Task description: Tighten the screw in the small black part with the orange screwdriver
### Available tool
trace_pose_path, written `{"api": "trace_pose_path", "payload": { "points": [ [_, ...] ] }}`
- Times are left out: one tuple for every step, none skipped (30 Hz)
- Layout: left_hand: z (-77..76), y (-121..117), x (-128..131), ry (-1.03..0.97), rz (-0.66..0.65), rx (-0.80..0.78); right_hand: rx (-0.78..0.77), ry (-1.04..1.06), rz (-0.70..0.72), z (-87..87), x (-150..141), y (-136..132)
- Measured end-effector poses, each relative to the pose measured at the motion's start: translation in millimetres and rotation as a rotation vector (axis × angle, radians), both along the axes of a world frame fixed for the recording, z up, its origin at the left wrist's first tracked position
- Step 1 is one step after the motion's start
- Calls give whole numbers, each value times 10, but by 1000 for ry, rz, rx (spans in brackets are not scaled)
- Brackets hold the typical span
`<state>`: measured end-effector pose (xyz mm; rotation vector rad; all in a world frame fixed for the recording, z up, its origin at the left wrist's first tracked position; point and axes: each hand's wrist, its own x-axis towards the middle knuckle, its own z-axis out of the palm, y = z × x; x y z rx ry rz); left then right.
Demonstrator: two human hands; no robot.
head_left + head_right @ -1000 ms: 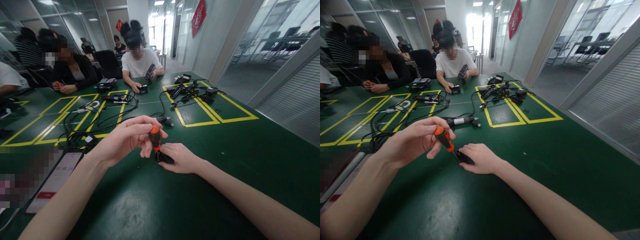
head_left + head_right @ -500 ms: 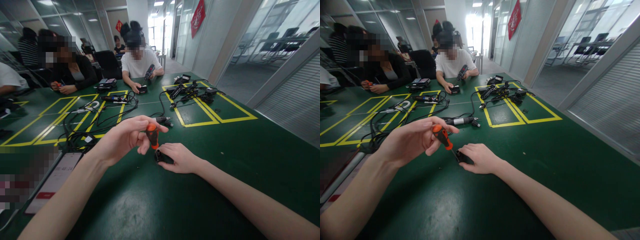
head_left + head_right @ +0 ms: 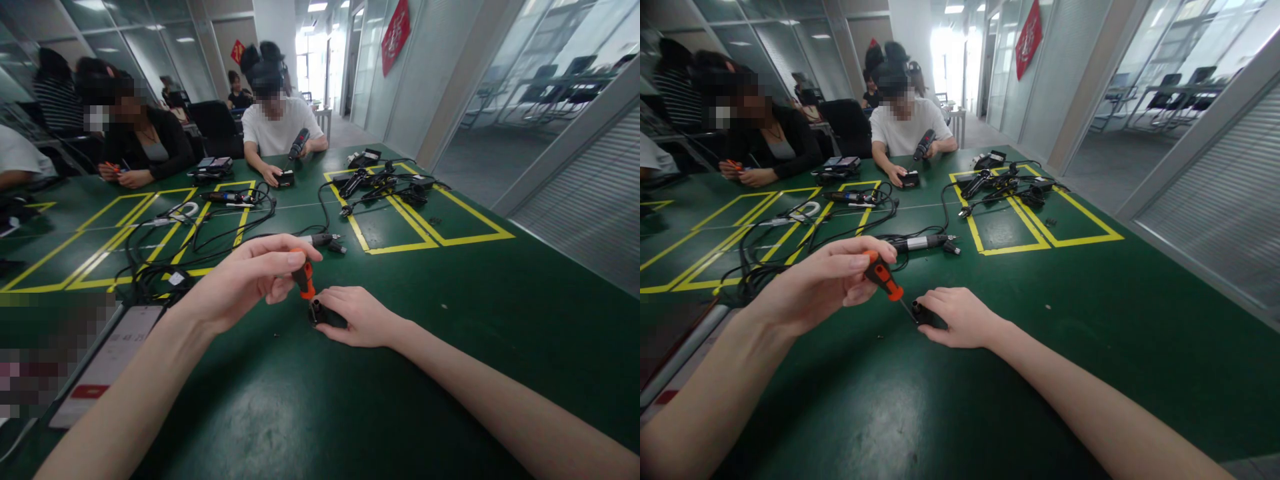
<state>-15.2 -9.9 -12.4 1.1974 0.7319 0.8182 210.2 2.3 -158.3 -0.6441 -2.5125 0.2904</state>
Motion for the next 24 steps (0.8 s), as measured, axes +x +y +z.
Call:
{"api": "trace_pose_path", "payload": {
  "points": [
    [-2,3,1,-8,-4,7,-2,-1,0,2,-1,1],
    [-4,6,4,-22,-11,13,-5,-4,-1,6,-2,1],
    [-6,10,7,-37,-25,17,-8,-7,0,10,-3,1],
    [-7,13,11,-51,-42,18,-9,-8,1,15,-4,1],
    [-8,16,14,-63,-60,16,-10,-5,4,19,-5,1],
    [-8,17,17,-70,-76,11,-9,-1,7,23,-5,0],
    [-8,16,18,-71,-87,4,-7,4,8,26,-5,-2],
    [-7,14,18,-67,-91,-3,-7,6,8,27,-5,-3],
    [-5,11,17,-62,-85,-7,-7,7,6,28,-4,-4],
    [-3,7,14,-57,-71,-9,-9,5,2,26,-3,-5],
    [-2,2,12,-53,-54,-8,-13,0,-1,24,-2,-6],
    [0,-2,8,-50,-35,-4,-18,-5,-3,20,-2,-6],
    [0,-6,4,-43,-17,0,-21,-10,-5,15,-2,-5],
    [0,-9,1,-34,-3,3,-23,-12,-4,11,-2,-4],
    [-1,-11,-3,-22,8,5,-21,-12,-3,7,-2,-3],
    [-2,-12,-5,-7,16,5,-19,-9,-3,5,-3,-1],
    [-3,-12,-7,4,17,7,-16,-4,-1,5,-3,0],
    [-3,-11,-8,7,11,9,-14,-1,1,7,-3,0],
    [-2,-8,-7,3,-4,8,-14,1,4,10,-3,0],
    [1,-5,-5,-9,-22,6,-16,0,5,15,-3,0],
    [4,-2,-3,-23,-39,1,-20,-3,6,21,-3,-1],
    [8,1,-1,-37,-53,-4,-24,-7,6,26,-3,-1],
    [12,4,2,-47,-61,-9,-27,-11,4,29,-2,-2],
    [14,5,4,-51,-61,-10,-30,-14,2,31,-2,-2]
  ]
}}
